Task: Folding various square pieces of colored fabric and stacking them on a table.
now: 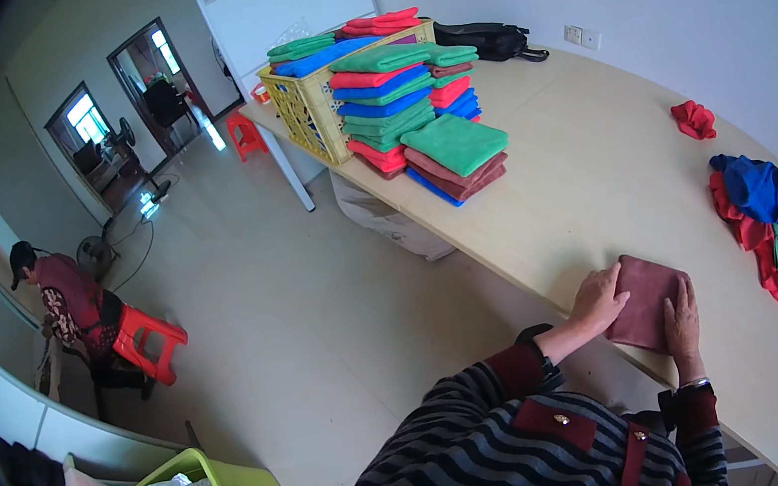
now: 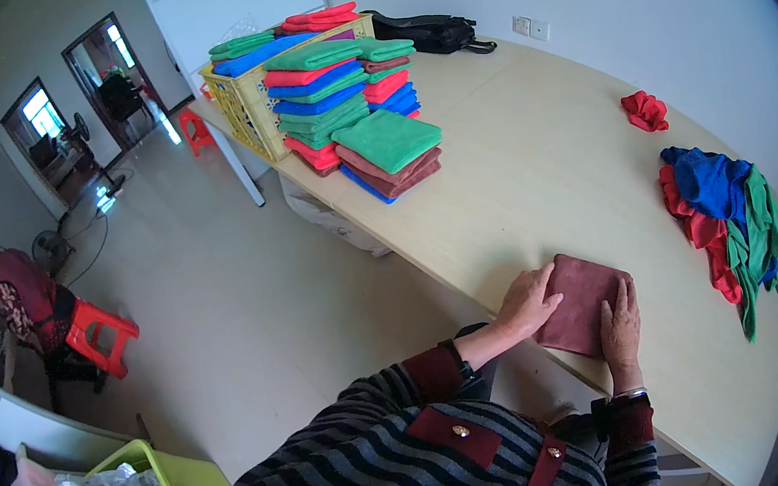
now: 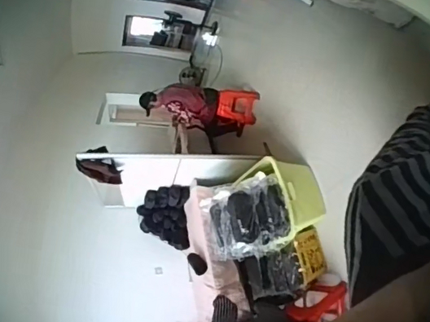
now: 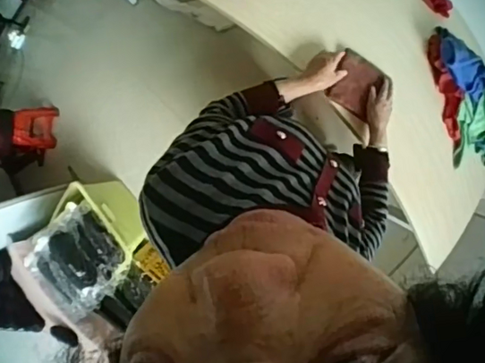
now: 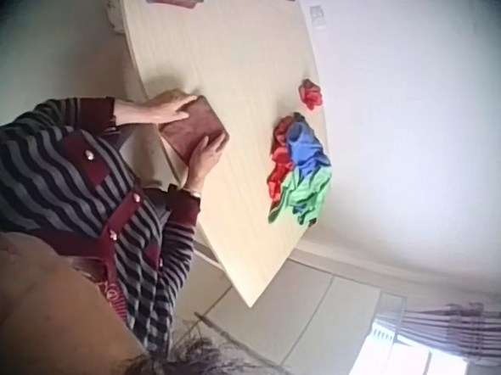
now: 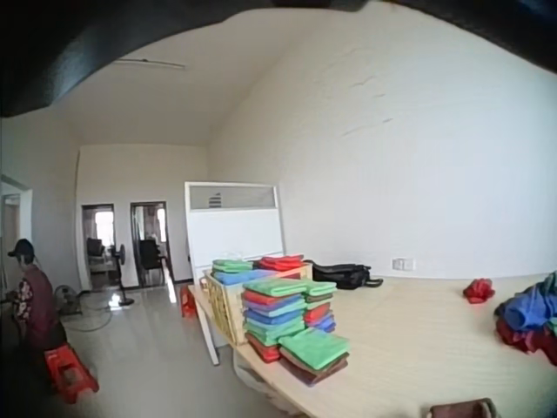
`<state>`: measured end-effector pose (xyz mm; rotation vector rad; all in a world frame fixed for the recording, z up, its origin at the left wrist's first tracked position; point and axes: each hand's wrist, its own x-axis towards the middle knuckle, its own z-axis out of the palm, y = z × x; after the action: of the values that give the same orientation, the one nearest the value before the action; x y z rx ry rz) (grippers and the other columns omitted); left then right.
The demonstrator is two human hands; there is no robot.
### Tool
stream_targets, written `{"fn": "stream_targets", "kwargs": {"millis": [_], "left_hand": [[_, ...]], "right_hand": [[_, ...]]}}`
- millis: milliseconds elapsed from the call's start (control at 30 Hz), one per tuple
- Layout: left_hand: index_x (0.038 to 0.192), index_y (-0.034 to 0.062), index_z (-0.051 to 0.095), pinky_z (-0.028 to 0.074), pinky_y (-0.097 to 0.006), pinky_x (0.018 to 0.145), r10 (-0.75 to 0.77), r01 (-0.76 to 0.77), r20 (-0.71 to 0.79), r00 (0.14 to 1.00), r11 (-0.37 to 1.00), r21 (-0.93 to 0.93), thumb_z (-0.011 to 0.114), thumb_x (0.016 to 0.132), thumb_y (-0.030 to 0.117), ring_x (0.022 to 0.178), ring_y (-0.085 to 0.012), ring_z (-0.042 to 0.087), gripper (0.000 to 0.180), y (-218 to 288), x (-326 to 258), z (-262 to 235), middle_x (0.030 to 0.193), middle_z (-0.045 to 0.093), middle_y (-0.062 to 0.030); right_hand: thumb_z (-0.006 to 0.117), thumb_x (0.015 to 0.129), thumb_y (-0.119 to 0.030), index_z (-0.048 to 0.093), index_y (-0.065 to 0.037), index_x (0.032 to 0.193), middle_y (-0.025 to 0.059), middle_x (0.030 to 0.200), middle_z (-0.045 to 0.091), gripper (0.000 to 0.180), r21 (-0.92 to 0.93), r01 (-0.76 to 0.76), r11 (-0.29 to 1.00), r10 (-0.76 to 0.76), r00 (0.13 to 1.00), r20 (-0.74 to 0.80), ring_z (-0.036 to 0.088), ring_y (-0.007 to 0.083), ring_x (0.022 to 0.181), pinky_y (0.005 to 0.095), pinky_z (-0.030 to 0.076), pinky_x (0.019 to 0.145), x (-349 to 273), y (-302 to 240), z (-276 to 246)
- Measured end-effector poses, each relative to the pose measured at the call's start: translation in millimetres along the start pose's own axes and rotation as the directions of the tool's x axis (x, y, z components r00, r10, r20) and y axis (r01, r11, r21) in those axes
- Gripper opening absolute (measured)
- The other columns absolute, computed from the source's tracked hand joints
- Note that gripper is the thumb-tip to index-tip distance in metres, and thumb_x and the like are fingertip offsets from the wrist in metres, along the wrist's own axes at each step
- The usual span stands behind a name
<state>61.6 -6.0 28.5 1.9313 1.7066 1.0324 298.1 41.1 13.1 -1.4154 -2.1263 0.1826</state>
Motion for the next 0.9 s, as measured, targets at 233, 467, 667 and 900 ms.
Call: {"fn": "stream_targets", "kwargs": {"millis": [233, 467, 667, 900], "left_hand": [[0.146, -0.0026, 0.035, 0.05, -0.047, 0.094, -0.133, 0.091, -0.182, 0.974, 0.971, -0.222, 0.073, 0.084, 0.03, 0.102, -0.0412, 0.063, 0.08, -1, 1, 17, 0.114, 0.065, -0.0244], [0.146, -0.0038, 0.037, 0.056, -0.035, 0.075, -0.304, 0.253, -0.039, 0.952, 0.851, -0.461, 0.078, 0.083, 0.033, 0.087, -0.0227, 0.068, 0.084, -6, -36, -21, 0.1, 0.068, -0.0154], [0.135, -0.003, 0.052, 0.054, -0.031, 0.081, -0.426, 0.371, 0.125, 0.896, 0.564, -0.737, 0.077, 0.088, 0.03, 0.091, -0.0151, 0.066, 0.062, -53, -62, -29, 0.104, 0.068, -0.0069], [0.125, 0.0, 0.06, 0.053, -0.032, 0.087, -0.399, 0.428, 0.35, 0.848, 0.125, -0.895, 0.077, 0.088, 0.021, 0.099, -0.0191, 0.066, 0.046, -42, -80, -57, 0.112, 0.068, -0.0084]], "right_hand": [[0.054, 0.099, -0.021, 0.035, -0.002, 0.151, 0.0219, 0.157, 0.033, 0.058, -0.028, -0.03, 0.999, 0.03, 0.999, 0.018, 0.037, 0.0393, 0.142, 0.0453, 0.033, 0.116, -6, -9, 1], [0.056, 0.098, -0.023, 0.039, -0.001, 0.149, 0.0213, 0.156, 0.035, 0.058, 0.091, 0.023, 0.996, -0.029, 0.998, 0.056, 0.039, 0.0394, 0.139, 0.045, 0.033, 0.116, -8, -49, 1], [0.055, 0.098, -0.024, 0.037, -0.003, 0.15, 0.0221, 0.155, 0.036, 0.059, 0.071, 0.086, 0.994, -0.093, 0.991, 0.097, 0.039, 0.0391, 0.139, 0.0438, 0.033, 0.116, -7, -88, 10], [0.055, 0.099, -0.024, 0.036, -0.003, 0.151, 0.022, 0.155, 0.036, 0.059, 0.149, 0.135, 0.98, -0.156, 0.978, 0.137, 0.039, 0.0391, 0.14, 0.043, 0.032, 0.116, -11, -117, 20]]}}
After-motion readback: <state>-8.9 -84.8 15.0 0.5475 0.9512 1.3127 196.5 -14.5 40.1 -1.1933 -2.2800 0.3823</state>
